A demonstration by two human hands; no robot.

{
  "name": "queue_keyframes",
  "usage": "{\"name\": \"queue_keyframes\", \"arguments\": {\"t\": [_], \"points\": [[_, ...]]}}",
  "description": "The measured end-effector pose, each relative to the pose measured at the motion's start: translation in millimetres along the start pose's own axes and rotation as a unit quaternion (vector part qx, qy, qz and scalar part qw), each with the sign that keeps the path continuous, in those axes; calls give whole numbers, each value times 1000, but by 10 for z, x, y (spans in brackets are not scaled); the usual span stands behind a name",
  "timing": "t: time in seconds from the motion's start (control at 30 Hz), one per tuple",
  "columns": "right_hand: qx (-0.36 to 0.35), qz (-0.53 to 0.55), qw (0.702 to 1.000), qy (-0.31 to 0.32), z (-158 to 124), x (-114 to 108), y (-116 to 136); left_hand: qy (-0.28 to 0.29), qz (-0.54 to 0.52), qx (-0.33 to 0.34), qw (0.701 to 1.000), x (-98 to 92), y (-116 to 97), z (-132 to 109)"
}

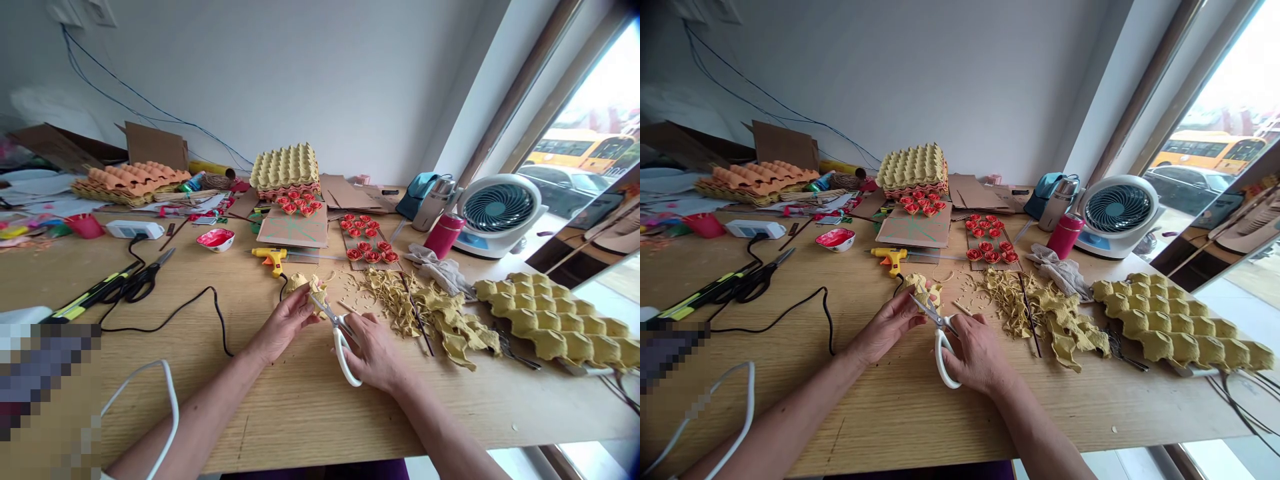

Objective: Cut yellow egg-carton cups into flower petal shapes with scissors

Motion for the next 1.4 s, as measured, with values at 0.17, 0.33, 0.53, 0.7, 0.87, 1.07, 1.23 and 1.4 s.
{"name": "queue_keyframes", "arguments": {"t": [0.17, 0.33, 0.53, 0.7, 0.87, 1.07, 1.23, 1.4], "points": [[-4, 9, 1000, -9, -1, 12, -9, -9, -11, 1, 1000, -18, -2, -2], [-3, 20, 1000, -9, 3, 10, 3, -16, -25, 3, 1000, -18, -15, -9], [1, 29, 1000, -6, -3, 6, 7, -14, -25, 4, 1000, -12, -35, -18], [7, 41, 999, -11, -9, 9, -4, -20, -19, 17, 999, -22, -81, -29], [0, 36, 999, -25, -8, -7, -6, -8, -4, 38, 999, -28, -113, -20], [-3, 9, 999, -38, -22, -19, -9, 23, 50, 36, 998, 22, -97, -18], [-1, -2, 1000, -30, -22, -20, -2, 27, 68, 22, 997, 57, -79, -26], [0, 18, 999, -30, 1, -24, 0, 4, 55, 25, 998, 11, -69, -20]]}}
Point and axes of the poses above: each hand's wrist, its own z-axis towards the middle knuckle, its own x-axis out of the palm, y = z × x, the point moved 8 cm from there along z, towards the middle knuckle, and after that the axes turned 2 degrees about -y, right-handed, at the moved point
